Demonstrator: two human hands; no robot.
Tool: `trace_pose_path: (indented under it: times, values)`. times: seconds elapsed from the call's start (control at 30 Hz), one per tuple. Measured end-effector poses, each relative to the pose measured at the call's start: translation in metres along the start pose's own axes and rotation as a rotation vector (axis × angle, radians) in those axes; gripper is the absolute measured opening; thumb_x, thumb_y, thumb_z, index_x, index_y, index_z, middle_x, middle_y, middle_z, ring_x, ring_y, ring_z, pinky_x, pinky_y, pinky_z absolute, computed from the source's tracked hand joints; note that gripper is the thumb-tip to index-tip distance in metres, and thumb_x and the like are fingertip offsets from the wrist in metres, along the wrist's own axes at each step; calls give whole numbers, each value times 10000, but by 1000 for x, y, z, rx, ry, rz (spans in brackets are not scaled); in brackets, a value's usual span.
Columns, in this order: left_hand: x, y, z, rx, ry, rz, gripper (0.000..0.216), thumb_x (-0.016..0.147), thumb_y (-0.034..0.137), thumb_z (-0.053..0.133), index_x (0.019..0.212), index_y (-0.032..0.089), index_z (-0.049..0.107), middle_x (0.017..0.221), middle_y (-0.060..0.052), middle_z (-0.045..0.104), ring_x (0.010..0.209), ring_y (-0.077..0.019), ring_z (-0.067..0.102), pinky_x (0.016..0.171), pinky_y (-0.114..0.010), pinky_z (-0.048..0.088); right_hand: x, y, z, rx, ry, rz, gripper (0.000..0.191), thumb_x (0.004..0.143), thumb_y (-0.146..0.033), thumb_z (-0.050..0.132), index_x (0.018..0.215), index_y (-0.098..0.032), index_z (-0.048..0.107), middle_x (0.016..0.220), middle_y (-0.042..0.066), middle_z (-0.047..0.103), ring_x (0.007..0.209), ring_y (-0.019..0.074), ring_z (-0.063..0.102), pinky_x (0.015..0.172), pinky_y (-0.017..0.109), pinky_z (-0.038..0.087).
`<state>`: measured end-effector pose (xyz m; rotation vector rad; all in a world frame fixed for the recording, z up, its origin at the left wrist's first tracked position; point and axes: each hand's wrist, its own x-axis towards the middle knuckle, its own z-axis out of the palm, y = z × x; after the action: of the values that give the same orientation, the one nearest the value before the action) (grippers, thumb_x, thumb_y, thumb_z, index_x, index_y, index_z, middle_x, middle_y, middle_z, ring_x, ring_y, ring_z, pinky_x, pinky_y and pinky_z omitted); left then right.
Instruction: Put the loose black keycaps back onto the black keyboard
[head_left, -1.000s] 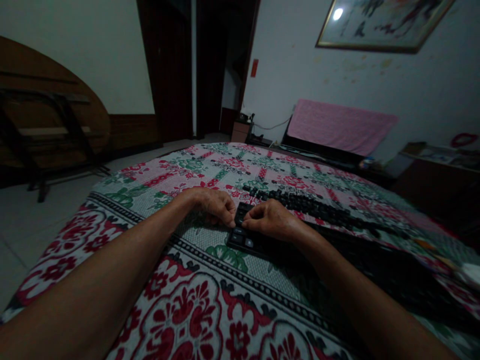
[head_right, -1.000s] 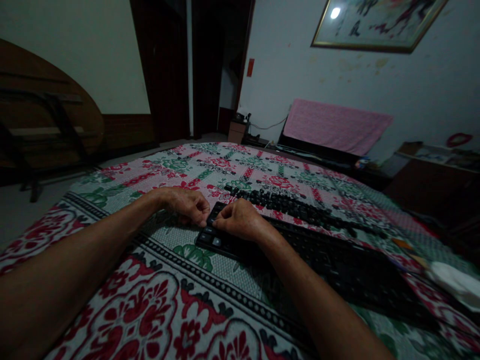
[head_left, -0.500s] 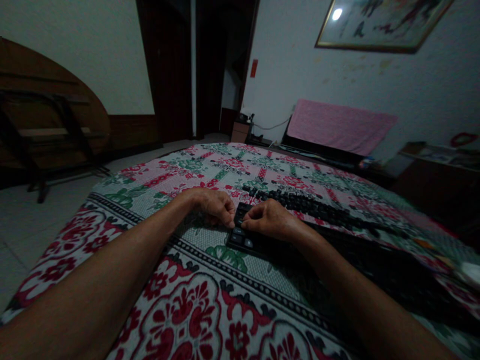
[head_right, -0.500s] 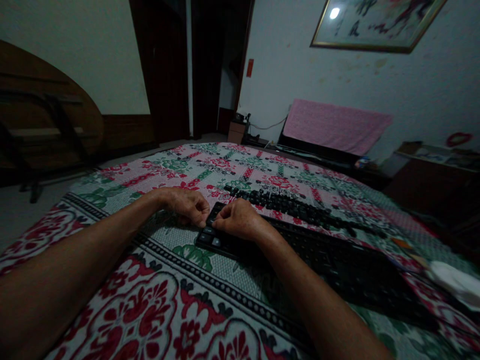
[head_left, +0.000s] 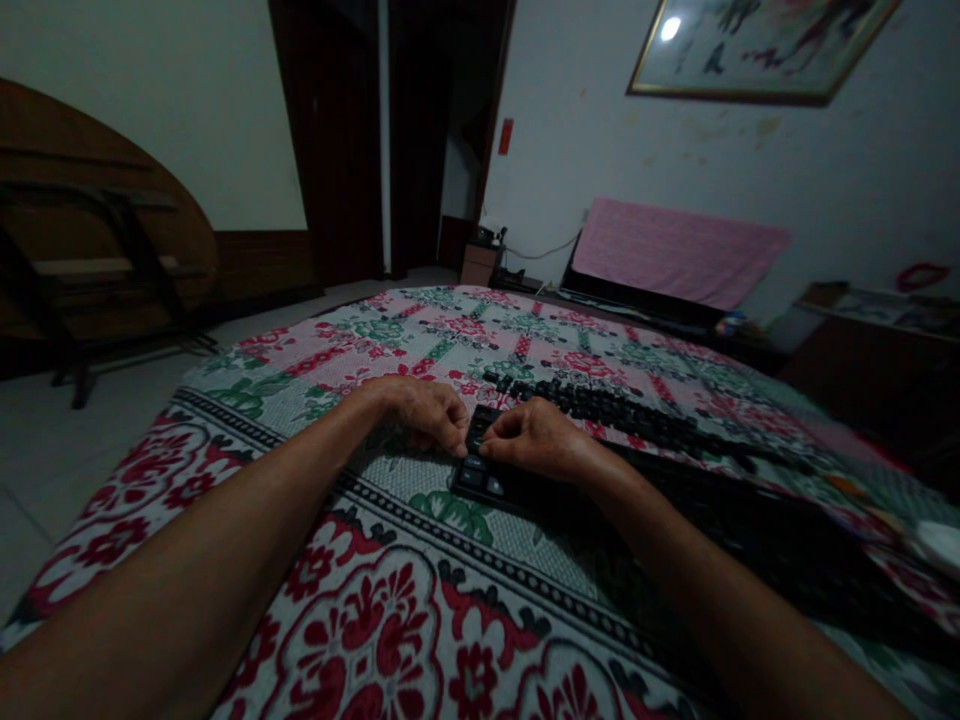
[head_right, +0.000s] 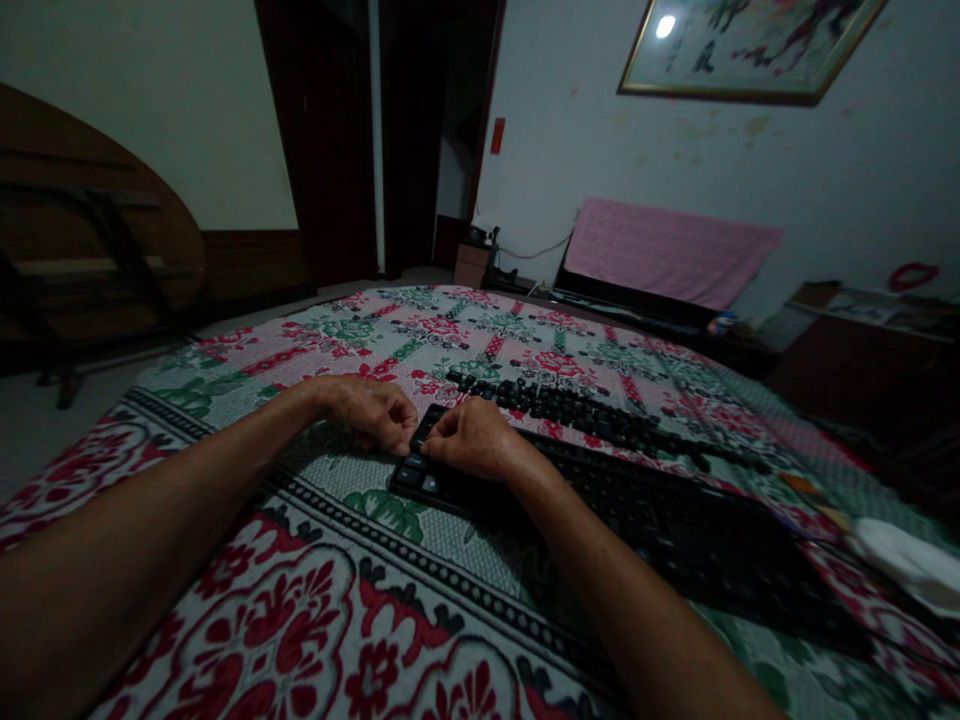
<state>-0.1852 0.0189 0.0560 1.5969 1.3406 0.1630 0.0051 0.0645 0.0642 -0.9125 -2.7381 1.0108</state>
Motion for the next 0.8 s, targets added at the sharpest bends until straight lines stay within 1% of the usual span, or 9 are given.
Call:
trace_pose_path:
  times: [0.2,0.4,0.57,0.7,0.8]
  values:
    - [1,0,0,6,-14,5,268,596,379,624,723,164,527,577,36,472,487,-71,441,439,-183,359,3,5,1,-3,5,-46,238,639,-332,541,704,-126,641,592,1,577,472,58,430,422,160,303]
    - [-2,5,1,24,18,-9,291,585,407,627,711,164,529,569,35,484,483,-75,441,442,-189,364,5,8,1,-22,12,-63,217,638,-289,552,731,-122,655,605,9,596,482,62,446,433,162,306]
    - [-4,11,4,10,87,-56,359,582,502,592,649,156,524,523,24,495,464,-93,455,440,-209,368,4,8,1,-20,3,-80,226,648,-297,542,736,-124,658,598,5,589,478,62,439,428,162,303]
    - [-3,18,9,12,152,-132,329,573,465,601,587,149,512,486,22,480,420,-92,429,415,-219,341,2,9,-2,13,-16,-108,246,672,-309,517,732,-123,666,557,-11,556,451,49,393,414,163,284]
    - [-3,22,11,10,177,-159,300,571,431,604,561,145,516,470,18,477,409,-90,418,417,-224,334,3,13,-2,60,-2,-70,255,666,-316,522,740,-119,666,539,-15,535,441,46,377,407,161,282]
